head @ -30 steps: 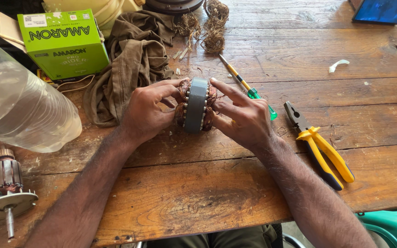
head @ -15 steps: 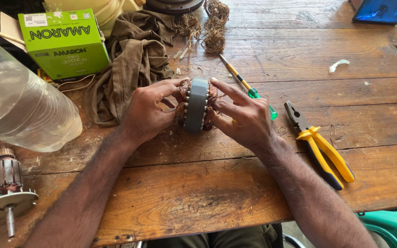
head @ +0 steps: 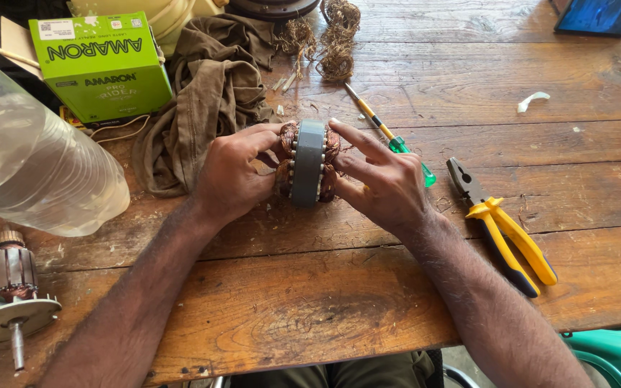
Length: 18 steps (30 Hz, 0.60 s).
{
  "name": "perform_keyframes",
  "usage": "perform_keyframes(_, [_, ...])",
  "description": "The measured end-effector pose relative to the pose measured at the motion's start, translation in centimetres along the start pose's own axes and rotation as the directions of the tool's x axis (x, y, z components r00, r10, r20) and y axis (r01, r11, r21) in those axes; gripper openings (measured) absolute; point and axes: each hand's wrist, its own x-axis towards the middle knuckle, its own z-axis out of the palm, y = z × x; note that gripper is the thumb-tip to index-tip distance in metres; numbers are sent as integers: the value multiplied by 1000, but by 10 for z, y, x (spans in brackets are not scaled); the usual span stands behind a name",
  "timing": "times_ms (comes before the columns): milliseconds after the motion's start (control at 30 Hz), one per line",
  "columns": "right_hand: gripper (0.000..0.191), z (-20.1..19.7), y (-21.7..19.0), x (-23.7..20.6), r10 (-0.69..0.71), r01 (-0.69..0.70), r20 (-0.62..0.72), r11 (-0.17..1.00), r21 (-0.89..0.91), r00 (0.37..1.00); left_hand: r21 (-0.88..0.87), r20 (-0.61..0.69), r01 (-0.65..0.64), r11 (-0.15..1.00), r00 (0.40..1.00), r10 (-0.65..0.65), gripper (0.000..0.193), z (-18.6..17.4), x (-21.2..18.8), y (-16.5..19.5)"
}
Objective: The person works on an electric motor stator on a wooden workbench, first pressing and rotating the wound coil assembly by hand, then using a screwdriver to pry and pull copper windings out of the housing. They continue extracting wire bundles from the stator throughout the clip.
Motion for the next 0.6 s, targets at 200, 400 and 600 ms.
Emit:
perform_keyframes(200, [26,1,2,-1,-1,1,9,1000,4,1000,73,-27,-38,997,999,40,33,2,1,2])
perform_keyframes(400, [21,7,8,-3,-11,11,23,1000,-6,1000,54,-22,-18,998,1000,20,32,1,1,5])
perform_keyframes(600, [21,8,9,-5,-6,6,16,1000,-1,1000,7,-3,2,1000,1000,-2,32,1,2,7])
